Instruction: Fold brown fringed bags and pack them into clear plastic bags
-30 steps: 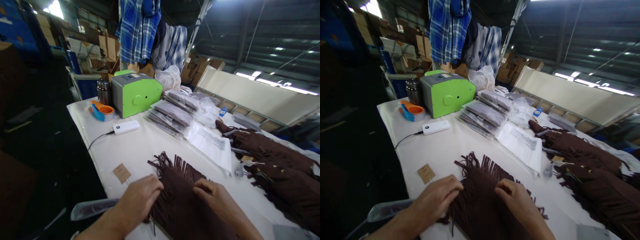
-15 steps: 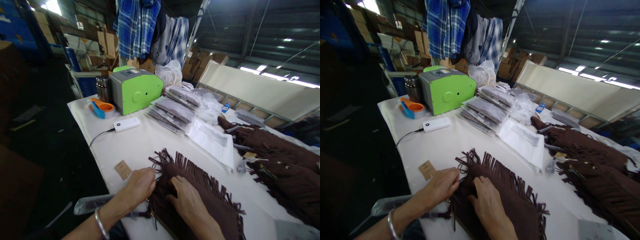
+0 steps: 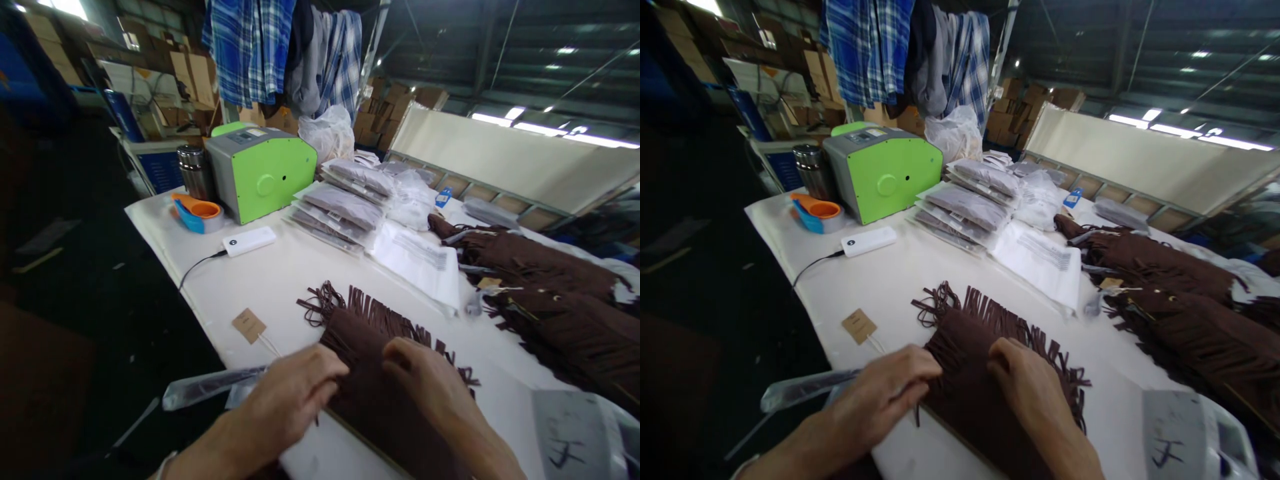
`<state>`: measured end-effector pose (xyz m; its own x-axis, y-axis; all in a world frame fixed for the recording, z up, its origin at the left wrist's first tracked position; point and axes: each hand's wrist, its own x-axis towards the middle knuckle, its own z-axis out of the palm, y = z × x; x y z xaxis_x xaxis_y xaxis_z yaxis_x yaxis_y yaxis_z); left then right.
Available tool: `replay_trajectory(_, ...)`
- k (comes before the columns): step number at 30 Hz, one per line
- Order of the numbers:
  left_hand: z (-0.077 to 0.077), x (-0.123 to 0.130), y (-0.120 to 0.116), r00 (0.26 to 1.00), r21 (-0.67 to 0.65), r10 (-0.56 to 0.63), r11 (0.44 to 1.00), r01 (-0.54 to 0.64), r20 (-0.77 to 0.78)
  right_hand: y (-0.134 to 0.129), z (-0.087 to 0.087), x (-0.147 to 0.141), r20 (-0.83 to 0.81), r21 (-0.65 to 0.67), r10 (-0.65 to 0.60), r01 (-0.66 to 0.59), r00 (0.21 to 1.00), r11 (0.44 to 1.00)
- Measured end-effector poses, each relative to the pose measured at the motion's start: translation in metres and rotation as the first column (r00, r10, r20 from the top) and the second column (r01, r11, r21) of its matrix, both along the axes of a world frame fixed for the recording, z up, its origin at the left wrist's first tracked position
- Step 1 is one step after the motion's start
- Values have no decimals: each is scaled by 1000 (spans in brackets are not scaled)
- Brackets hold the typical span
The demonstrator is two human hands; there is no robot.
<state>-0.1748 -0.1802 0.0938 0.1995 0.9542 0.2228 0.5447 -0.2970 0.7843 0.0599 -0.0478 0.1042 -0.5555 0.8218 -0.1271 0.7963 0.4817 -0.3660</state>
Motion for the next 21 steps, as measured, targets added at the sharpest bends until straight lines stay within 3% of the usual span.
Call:
replay_trajectory(2,-6,-21,2,976,-53,197,978,-203,-94,-17,2,1,-44,10,14,-13,999,1000)
replay_trajectory(3,-11,-29,3,960,-80,229,967,-244,-158,-29,1,-3,-71,-3,51,-51,996,999)
replay_trajectory(6,-25,-36,8,948,-147,159,968,-205,-276,-66,-13,-28,-132,11,177,-177,975,984)
replay_trajectory(10,-41,-23,15,943,-181,129,965,-191,-308,-93,-48,-62,-50,215,207,-192,977,958)
replay_trajectory(14,-48,-17,19,951,-170,133,968,-185,-280,-91,-63,-71,-12,258,199,-189,980,948)
replay_trajectory(18,-49,-17,19,972,-181,139,968,-174,-190,-78,-55,-64,-108,90,216,-207,970,974)
replay_trajectory(21,-46,-19,20,980,-213,174,958,-190,-95,-66,-44,-54,-57,108,211,-204,976,973)
